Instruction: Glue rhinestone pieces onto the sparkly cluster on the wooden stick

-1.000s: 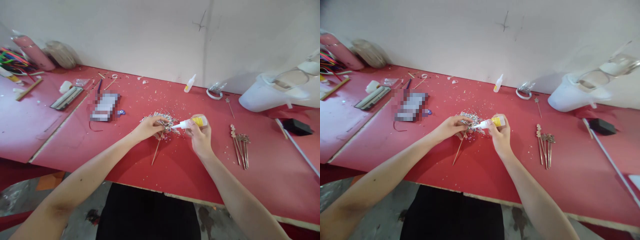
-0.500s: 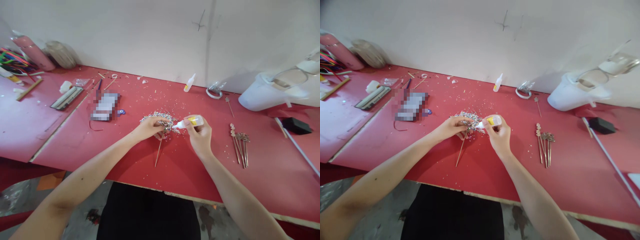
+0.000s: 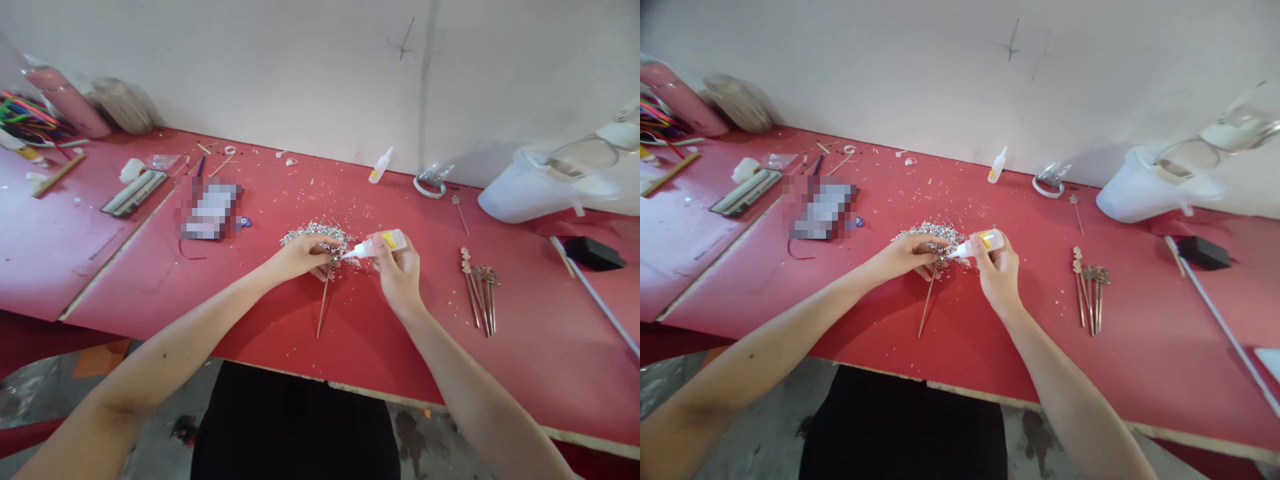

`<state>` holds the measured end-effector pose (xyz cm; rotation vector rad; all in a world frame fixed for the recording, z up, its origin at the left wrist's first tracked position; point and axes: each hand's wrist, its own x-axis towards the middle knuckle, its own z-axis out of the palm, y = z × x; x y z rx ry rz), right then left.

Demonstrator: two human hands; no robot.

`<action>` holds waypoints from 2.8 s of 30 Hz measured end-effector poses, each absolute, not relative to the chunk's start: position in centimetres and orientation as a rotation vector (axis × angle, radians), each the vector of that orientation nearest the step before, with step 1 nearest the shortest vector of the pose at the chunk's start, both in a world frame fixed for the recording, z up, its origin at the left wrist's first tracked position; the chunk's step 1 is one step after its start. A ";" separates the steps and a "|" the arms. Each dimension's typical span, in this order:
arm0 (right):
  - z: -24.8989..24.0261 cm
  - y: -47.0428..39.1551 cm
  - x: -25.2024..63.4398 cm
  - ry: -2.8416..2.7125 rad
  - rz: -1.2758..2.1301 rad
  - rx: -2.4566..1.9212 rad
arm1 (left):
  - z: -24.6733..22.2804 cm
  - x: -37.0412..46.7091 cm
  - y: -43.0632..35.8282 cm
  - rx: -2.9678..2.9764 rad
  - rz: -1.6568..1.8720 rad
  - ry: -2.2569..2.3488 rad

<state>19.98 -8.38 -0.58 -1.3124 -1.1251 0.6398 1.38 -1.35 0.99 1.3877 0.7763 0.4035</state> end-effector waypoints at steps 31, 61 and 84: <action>-0.9 -8.5 19.7 -1.087 0.680 -1.349 | 0.7 1.3 -1.4 1.352 0.375 0.664; -1.4 -8.4 20.0 -1.176 0.547 -1.349 | 0.9 1.3 -1.4 1.347 0.380 0.670; -1.5 -8.6 19.8 -1.262 0.413 -1.373 | 0.9 1.3 -1.4 1.361 0.386 0.667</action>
